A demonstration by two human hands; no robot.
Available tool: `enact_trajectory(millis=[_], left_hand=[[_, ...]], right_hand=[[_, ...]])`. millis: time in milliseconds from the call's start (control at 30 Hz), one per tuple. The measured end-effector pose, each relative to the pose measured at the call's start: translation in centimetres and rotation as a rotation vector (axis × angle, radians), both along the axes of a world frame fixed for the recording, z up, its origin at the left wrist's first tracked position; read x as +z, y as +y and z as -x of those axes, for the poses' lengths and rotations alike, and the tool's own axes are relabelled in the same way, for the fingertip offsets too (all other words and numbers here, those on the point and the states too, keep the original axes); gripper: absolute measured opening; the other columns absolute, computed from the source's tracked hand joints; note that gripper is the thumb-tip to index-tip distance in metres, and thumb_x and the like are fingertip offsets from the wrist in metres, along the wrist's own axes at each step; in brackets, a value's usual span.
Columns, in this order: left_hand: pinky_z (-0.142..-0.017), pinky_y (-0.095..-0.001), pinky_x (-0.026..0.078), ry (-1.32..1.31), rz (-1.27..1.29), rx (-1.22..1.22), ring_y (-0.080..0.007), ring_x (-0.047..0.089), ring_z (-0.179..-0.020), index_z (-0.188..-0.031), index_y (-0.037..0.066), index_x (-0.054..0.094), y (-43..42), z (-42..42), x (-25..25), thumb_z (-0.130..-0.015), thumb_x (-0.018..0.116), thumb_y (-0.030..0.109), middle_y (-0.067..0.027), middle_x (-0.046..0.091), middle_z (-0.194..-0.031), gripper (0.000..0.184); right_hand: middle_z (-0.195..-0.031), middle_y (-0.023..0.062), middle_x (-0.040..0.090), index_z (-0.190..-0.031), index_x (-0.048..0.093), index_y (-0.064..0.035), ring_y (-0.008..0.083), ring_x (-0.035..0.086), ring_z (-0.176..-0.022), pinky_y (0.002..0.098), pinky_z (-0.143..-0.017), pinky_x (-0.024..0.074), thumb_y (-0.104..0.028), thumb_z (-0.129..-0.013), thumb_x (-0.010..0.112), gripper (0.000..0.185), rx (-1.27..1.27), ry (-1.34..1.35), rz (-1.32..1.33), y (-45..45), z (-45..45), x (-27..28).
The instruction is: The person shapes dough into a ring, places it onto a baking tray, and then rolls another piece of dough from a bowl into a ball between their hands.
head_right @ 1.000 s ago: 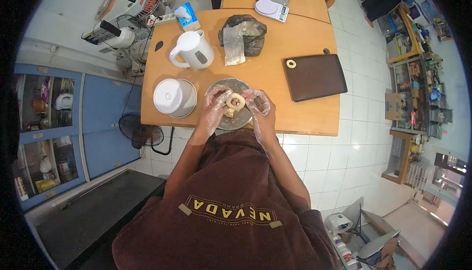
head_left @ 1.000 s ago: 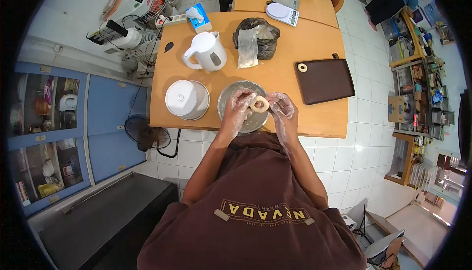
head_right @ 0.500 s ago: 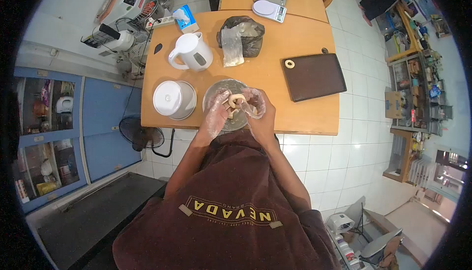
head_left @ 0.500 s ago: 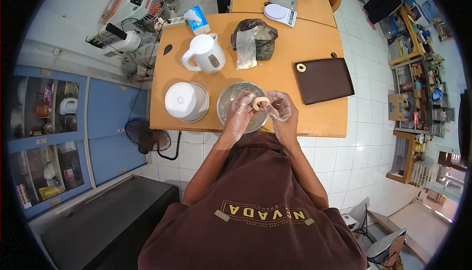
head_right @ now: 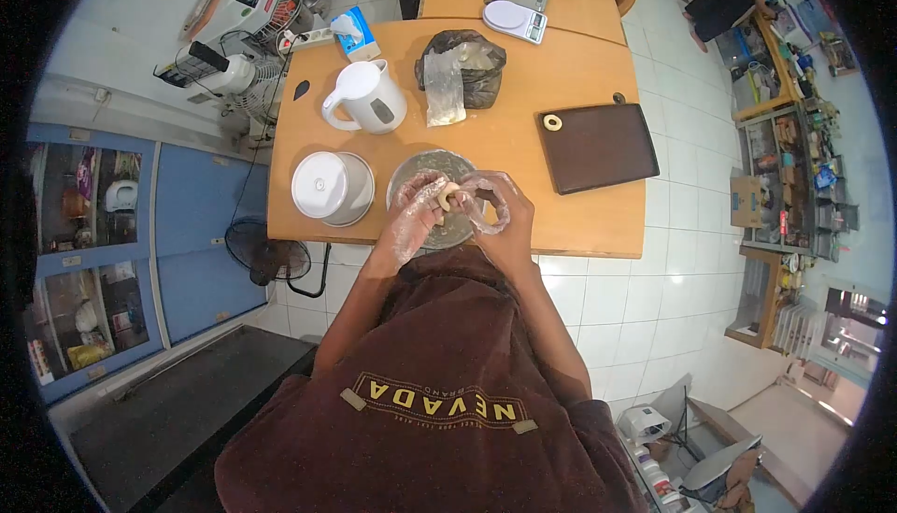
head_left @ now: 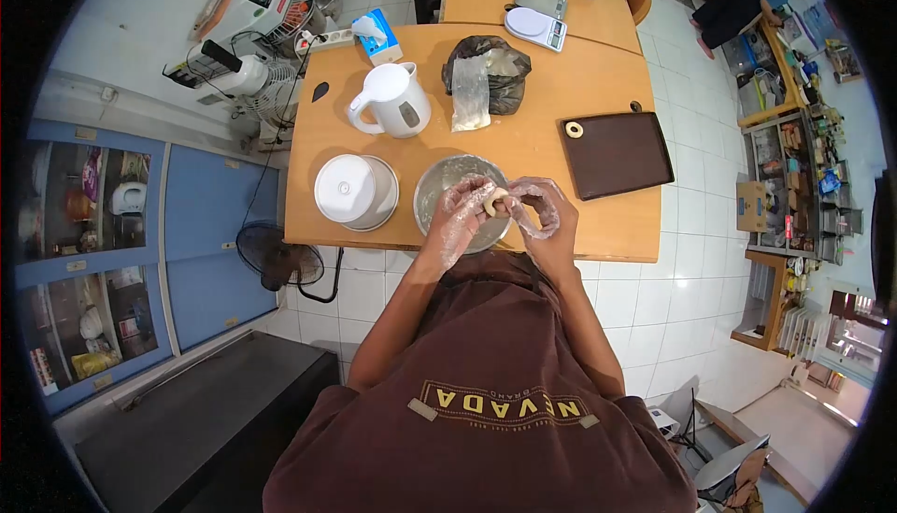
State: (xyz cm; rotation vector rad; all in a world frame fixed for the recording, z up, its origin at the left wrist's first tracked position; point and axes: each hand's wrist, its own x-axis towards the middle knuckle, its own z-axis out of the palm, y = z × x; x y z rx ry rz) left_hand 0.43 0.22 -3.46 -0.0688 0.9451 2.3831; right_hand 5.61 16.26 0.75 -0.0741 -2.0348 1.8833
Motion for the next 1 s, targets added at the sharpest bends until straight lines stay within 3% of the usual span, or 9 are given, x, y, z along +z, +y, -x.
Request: enact_trajectory(millis=[167, 367, 467, 567, 767, 1000], left_hand=[[-0.093, -0.0341, 0.058, 0.027, -0.051, -0.002, -0.0204, 0.069, -0.103, -0.117, -0.002, 0.063, 0.1, 0.3, 1.9, -0.105, 0.059, 0.009, -0.0104, 0.067, -0.112, 0.016], [-0.087, -0.033, 0.058, 0.011, -0.034, -0.041, -0.0191, 0.068, -0.1, -0.114, -0.002, 0.062, -0.1, 0.3, 0.4, -0.103, 0.062, 0.007, -0.0103, 0.065, -0.111, 0.013], [-0.086, -0.032, 0.057, 0.0, -0.002, -0.051, -0.0169, 0.067, -0.097, -0.113, -0.001, 0.062, -0.3, 0.3, 0.7, -0.102, 0.064, 0.005, -0.0078, 0.064, -0.109, 0.012], [-0.086, -0.0319, 0.057, 0.018, 0.023, -0.074, -0.0154, 0.066, -0.097, -0.112, 0.0, 0.062, -0.2, 0.4, 0.7, -0.101, 0.064, 0.004, -0.0061, 0.064, -0.107, 0.012], [-0.091, -0.0334, 0.056, 0.038, 0.037, -0.047, -0.0161, 0.065, -0.101, -0.112, 0.001, 0.062, -0.1, 0.2, 0.9, -0.101, 0.065, 0.006, -0.006, 0.063, -0.109, 0.012], [-0.102, -0.0377, 0.054, 0.038, -0.066, 0.011, -0.0218, 0.065, -0.113, -0.122, 0.0, 0.062, -0.1, 0.3, -0.2, -0.103, 0.062, 0.01, -0.0111, 0.064, -0.122, 0.022]], right_hand=[[-0.107, 0.0109, 0.069, -0.113, 0.066, 0.0053, 0.0183, 0.068, -0.103, 0.0326, -0.095, 0.0553, 0.006, -0.093, 0.07, 0.021, 0.044, -0.129, 0.017, 0.1, -0.3, -0.2], [-0.107, 0.011, 0.071, -0.111, 0.067, 0.0056, 0.0178, 0.069, -0.099, 0.0322, -0.09, 0.055, 0.006, -0.092, 0.07, 0.019, 0.053, -0.084, -0.158, 0.3, -0.2, -0.1], [-0.102, 0.0139, 0.073, -0.109, 0.07, 0.0033, 0.0233, 0.073, -0.091, 0.0338, -0.084, 0.0564, -0.002, -0.088, 0.075, 0.022, 0.043, -0.033, -0.227, 0.6, 0.0, -0.2], [-0.103, 0.0138, 0.073, -0.11, 0.07, 0.0027, 0.0235, 0.073, -0.091, 0.0337, -0.084, 0.0563, -0.003, -0.087, 0.076, 0.024, 0.063, -0.038, -0.222, 0.7, 0.0, -0.2], [-0.107, 0.0103, 0.073, -0.116, 0.069, 0.0005, 0.0182, 0.071, -0.097, 0.0339, -0.088, 0.0565, -0.005, -0.09, 0.077, 0.028, 0.06, -0.087, 0.049, 0.1, -0.2, -0.4], [-0.11, 0.0086, 0.072, -0.12, 0.066, 0.001, 0.0158, 0.068, -0.101, 0.0324, -0.091, 0.0547, -0.005, -0.093, 0.076, 0.029, 0.075, -0.16, 0.153, 0.3, -0.3, -0.7]])
